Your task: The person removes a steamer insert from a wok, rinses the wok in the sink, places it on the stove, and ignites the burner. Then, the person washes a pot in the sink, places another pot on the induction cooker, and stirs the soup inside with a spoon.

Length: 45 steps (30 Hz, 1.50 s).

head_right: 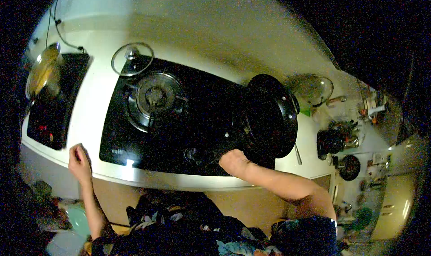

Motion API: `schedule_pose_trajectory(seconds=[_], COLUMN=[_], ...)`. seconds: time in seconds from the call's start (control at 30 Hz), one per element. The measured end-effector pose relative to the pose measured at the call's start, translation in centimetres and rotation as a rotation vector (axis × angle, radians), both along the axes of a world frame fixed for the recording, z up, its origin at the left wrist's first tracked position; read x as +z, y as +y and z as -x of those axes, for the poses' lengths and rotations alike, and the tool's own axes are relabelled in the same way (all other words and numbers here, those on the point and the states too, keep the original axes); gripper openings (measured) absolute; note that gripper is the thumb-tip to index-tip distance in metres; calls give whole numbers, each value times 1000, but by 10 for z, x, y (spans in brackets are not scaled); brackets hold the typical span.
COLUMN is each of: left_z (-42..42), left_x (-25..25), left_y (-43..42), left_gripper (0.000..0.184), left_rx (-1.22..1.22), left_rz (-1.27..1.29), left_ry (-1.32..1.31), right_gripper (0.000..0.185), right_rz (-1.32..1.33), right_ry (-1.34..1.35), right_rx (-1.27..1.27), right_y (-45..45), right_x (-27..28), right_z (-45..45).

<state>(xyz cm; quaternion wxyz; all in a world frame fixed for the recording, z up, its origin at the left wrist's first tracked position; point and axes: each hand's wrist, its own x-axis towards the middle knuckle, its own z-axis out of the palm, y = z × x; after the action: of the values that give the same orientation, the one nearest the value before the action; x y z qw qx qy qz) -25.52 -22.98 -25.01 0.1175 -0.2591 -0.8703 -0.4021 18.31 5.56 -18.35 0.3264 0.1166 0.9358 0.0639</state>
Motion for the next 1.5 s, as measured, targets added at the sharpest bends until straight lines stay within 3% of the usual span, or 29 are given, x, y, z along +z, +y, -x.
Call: schedule_pose_trajectory(seconds=[0.17, 0.33, 0.4, 0.53, 0.57, 0.63, 0.73, 0.87, 1.13, 1.27, 1.4, 1.5], left_z=[3, 0, 1, 0, 0, 2, -2, -3, 0, 2, -2, -1], left_x=[-5, -1, -1, 2, 2, 3, 10, 16, 10, 4, 16, 12], left_y=[-2, 0, 0, -1, -1, -2, -2, -3, -3, -1, 2, 1], left_gripper=[15, 16, 15, 13, 14, 14, 14, 13, 11, 10, 9, 10], left_rx=[20, 61, 57, 62, 61, 63, 77, 77, 66, 74, 99, 68], left_rz=[10, 15, -12, -32, -20, 1, 8, 44, 10, -18, 14, -3], left_ry=[-28, -55, -59, -75, -80, -85, -99, -104, -53, -38, -73, -65], right_gripper=[21, 35, 22, 22, 25, 37, 45, 33, 33, 44, 41, 32], right_rz=[-89, -150, -111, -74, 41, 194, 493, 571, 401, 483, 337, -130], right_ry=[9, 265, 237, 126, 252, -111, -7, 100, 46, -7, -31, -2], right_rx=[61, 100, 190, 111, -170, -590, -1460, -1608, -1355, -1393, -1356, -128], right_y=[-8, -25, -21, -17, -11, -11, -10, -13, -17, -7, -10, -10], right_x=[13, 56, 51, 43, 33, 44, 36, 41, 44, 30, 26, 15], right_z=[12, 47, 41, 30, 22, 32, 29, 31, 36, 34, 38, 18])
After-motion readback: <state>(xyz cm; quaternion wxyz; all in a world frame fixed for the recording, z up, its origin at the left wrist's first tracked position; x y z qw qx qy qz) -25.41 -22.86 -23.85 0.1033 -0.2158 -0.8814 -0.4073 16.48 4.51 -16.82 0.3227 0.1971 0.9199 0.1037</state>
